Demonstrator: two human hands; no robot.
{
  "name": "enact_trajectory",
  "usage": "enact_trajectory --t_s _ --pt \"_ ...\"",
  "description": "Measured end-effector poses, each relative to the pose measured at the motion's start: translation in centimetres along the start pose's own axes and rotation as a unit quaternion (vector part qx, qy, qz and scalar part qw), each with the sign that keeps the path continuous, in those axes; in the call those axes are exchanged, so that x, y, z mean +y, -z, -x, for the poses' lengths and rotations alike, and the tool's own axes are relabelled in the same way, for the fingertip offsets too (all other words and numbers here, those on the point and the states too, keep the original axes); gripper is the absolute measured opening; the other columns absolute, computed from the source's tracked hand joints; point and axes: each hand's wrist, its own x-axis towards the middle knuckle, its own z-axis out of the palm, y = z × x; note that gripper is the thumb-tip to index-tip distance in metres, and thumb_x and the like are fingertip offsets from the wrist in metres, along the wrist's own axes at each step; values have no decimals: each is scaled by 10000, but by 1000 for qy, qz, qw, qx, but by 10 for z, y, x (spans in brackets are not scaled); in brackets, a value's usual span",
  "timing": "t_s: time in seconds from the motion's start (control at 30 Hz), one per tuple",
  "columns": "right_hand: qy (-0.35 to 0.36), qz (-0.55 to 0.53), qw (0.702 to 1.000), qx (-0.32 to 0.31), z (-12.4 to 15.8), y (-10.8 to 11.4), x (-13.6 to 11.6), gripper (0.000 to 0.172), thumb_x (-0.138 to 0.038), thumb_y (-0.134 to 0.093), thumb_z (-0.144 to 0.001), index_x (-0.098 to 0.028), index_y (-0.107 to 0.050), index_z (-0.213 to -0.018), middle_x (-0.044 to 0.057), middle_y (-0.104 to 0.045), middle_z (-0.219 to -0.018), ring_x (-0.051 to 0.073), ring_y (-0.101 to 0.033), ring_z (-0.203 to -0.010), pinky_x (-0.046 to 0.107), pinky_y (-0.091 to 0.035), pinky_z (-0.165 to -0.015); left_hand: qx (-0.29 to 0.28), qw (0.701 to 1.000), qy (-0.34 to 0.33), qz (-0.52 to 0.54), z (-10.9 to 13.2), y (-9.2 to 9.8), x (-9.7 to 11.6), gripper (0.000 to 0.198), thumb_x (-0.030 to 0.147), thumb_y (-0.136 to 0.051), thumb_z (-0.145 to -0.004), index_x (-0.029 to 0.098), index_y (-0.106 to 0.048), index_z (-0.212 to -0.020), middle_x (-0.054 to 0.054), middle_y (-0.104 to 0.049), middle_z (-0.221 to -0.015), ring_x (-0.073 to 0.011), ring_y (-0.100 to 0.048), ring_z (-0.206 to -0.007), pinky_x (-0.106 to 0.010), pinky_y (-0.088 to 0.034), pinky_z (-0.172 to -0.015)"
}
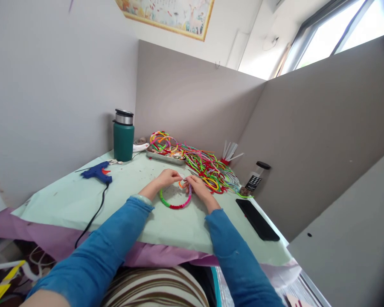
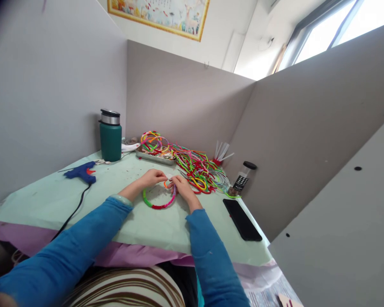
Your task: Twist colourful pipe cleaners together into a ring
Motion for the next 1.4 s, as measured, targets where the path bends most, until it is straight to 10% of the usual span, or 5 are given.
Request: enact_trajectory --t_s 0.3,0.5,0.73,1.4 --pt "-55 -156 986 -30 -1 3 -3 458 -560 -392 -830 -151 -549 -964 44 -638 -633 117 -519 -427 239 -385 -435 10 997 -47 -55 5 -1 7 327 423 -549 -712 136 -699 -759 -1 -603 -609 -110 -472 -573 -216 -328 -555" --pt "-103 -172 979 22 -3 5 0 221 -334 -539 -798 -130 -600 -861 60 -658 -695 96 -524 -442 207 -375 -407 29 997 -61 -28 4 0 9 324 404 -549 -727 133 -708 -806 -3 -634 -647 -109 -497 -604 -205 -358 -588" --pt "-99 -142 981 -86 0 0 4 242 -300 -658 -710 -123 -645 -874 65 -664 -733 75 -515 -466 196 -392 -435 22 996 -81 12 5 0 11 327 398 -547 -731 124 -710 -806 -16 -651 -684 -115 -512 -626 -199 -370 -590" --pt "-69 -66 994 54 -3 9 6 194 -310 -667 -632 -147 -603 -714 1 -599 -618 59 -428 -438 193 -292 -413 -75 984 -56 151 8 -5 11 259 322 -525 -745 124 -576 -904 -13 -612 -652 -95 -488 -550 -203 -342 -512"
